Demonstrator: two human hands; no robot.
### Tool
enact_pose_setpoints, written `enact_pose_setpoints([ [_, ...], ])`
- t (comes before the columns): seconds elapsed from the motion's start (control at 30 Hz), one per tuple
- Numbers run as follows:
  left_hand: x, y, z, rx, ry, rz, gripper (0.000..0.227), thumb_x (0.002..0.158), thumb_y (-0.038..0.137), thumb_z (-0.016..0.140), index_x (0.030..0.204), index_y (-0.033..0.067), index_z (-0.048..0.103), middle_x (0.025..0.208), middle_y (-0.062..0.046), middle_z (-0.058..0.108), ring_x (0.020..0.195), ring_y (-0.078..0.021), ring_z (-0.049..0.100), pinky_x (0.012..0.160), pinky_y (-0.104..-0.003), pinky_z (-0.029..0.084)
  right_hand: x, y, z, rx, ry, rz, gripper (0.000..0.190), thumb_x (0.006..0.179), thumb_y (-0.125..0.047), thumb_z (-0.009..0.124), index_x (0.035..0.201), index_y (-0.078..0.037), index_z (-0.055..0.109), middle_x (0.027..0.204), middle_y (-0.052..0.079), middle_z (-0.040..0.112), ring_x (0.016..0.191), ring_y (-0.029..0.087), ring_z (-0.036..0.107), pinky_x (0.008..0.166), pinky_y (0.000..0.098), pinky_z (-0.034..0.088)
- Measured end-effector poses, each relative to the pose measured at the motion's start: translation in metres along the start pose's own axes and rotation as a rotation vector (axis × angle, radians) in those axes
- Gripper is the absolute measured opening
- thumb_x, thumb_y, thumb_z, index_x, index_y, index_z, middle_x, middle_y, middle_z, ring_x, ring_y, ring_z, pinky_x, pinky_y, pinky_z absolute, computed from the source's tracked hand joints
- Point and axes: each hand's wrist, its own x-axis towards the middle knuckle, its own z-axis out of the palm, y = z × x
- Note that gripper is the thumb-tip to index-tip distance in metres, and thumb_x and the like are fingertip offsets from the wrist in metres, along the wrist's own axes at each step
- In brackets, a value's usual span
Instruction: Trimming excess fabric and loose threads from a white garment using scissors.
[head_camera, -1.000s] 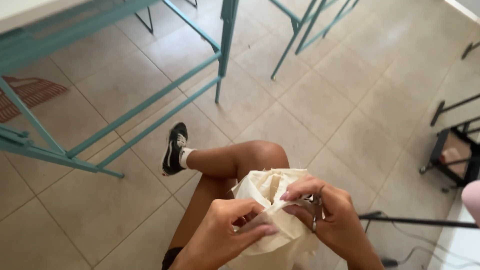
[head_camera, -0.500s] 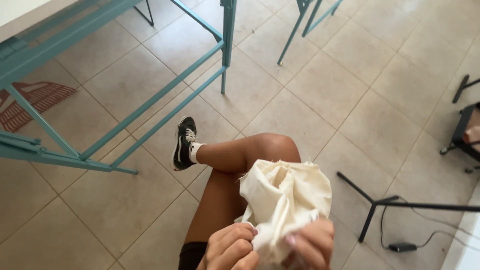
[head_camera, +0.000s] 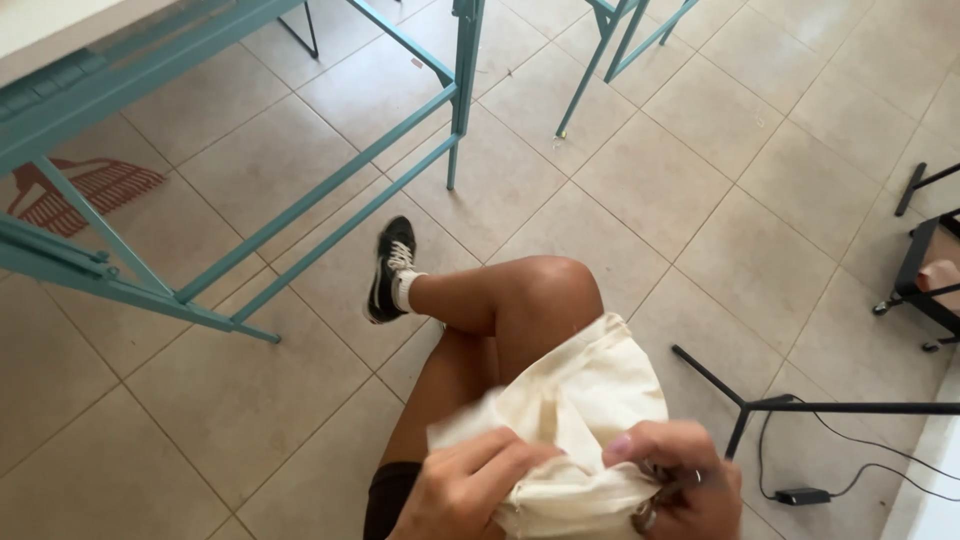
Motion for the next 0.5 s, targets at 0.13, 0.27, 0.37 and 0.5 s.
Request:
enact_pose_setpoints([
  [0.13, -0.003, -0.014, 0.007, -0.418, -0.308, -0.271, 0.018, 0.084, -0.01, 0.069, 0.087, 0.0075, 0.072, 0.082, 0.001, 0.069, 0.078, -0.0088, 0.065, 0.064, -0.033, 0.049, 0.035, 0.003, -0.029, 0.017, -0.329, 0.041, 0.062, 0.084, -0.073, 0.077, 0.094, -0.012, 0.078, 0.099, 0.006, 0.083, 0.085, 0.01, 0.08, 0.069, 0.0219, 0.058],
  [0.27, -0.024, -0.038, 0.036, -0.664, -0.236, -0.287, 0.043, 0.099, 0.018, 0.088, 0.07, 0.011, 0.057, 0.07, 0.005, 0.055, 0.064, -0.0072, 0.048, 0.06, -0.03, 0.041, 0.076, 0.015, 0.001, 0.039, -0.484, 0.187, 0.036, 0.095, -0.043, 0.072, 0.119, -0.017, 0.065, 0.069, -0.004, 0.073, 0.055, 0.006, 0.046, 0.048, 0.0206, 0.035],
  [0.37, -0.018, -0.049, 0.036, -0.43, -0.11, -0.091, 0.031, 0.103, 0.018, 0.08, 0.081, 0.0037, 0.063, 0.081, -0.005, 0.065, 0.08, -0.0214, 0.061, 0.076, -0.038, 0.051, 0.086, 0.036, 0.024, 0.282, -0.635, 0.54, 0.025, 0.096, -0.018, 0.072, 0.12, -0.013, 0.066, 0.071, 0.002, 0.068, 0.056, 0.007, 0.058, 0.048, 0.0223, 0.041],
  [0.5, -0.025, -0.057, 0.019, 0.317, -0.041, 0.017, 0.049, 0.114, 0.036, 0.048, 0.087, 0.0004, 0.067, 0.104, -0.011, 0.066, 0.091, -0.0337, 0.059, 0.1, -0.055, 0.05, 0.078, 0.059, 0.034, 0.342, -0.745, 0.726, 0.02, 0.101, -0.022, 0.077, 0.099, -0.009, 0.062, 0.067, 0.001, 0.059, 0.058, 0.009, 0.049, 0.053, 0.0255, 0.035],
])
